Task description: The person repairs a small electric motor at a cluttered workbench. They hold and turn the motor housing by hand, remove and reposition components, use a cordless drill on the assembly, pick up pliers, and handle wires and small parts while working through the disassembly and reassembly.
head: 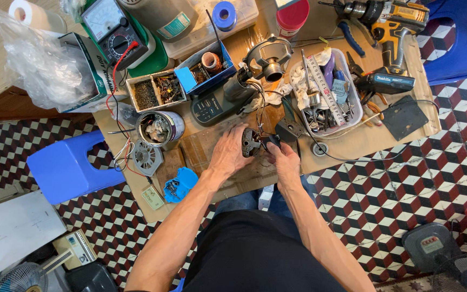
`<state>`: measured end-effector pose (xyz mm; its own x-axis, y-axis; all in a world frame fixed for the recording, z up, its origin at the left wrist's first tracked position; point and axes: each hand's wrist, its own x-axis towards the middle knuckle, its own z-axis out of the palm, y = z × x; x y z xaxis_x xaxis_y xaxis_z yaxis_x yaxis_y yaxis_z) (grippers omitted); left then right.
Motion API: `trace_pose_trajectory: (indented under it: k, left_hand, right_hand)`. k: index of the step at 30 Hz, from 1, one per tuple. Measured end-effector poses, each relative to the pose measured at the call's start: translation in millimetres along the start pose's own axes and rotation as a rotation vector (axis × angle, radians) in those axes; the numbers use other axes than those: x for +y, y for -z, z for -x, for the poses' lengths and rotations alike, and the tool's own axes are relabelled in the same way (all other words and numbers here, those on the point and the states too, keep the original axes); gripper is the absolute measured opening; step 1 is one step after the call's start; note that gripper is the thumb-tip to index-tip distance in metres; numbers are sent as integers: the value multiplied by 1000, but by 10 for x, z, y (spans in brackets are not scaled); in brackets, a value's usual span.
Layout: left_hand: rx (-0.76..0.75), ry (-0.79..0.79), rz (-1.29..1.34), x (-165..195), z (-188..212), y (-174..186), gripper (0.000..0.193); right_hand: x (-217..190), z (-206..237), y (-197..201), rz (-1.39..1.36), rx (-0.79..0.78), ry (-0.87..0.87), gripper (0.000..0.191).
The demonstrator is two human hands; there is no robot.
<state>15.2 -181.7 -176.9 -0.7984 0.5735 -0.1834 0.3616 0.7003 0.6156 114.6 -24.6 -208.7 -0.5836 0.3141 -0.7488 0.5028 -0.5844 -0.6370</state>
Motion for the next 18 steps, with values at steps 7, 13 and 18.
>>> trace_pose_trajectory:
  k: [7, 13, 18]
  left_hand:
    - [-9, -17, 7, 26, 11, 27, 97]
    - [-27, -18, 20, 156, -18, 107, 96]
    - [-44, -6, 9, 213, -46, 159, 96]
  right_hand:
    - [44, 86, 98, 25, 6, 22, 58]
    - [-92, 372, 708, 181, 126, 108, 52]
    - [-483, 390, 1288, 162, 311, 249, 43]
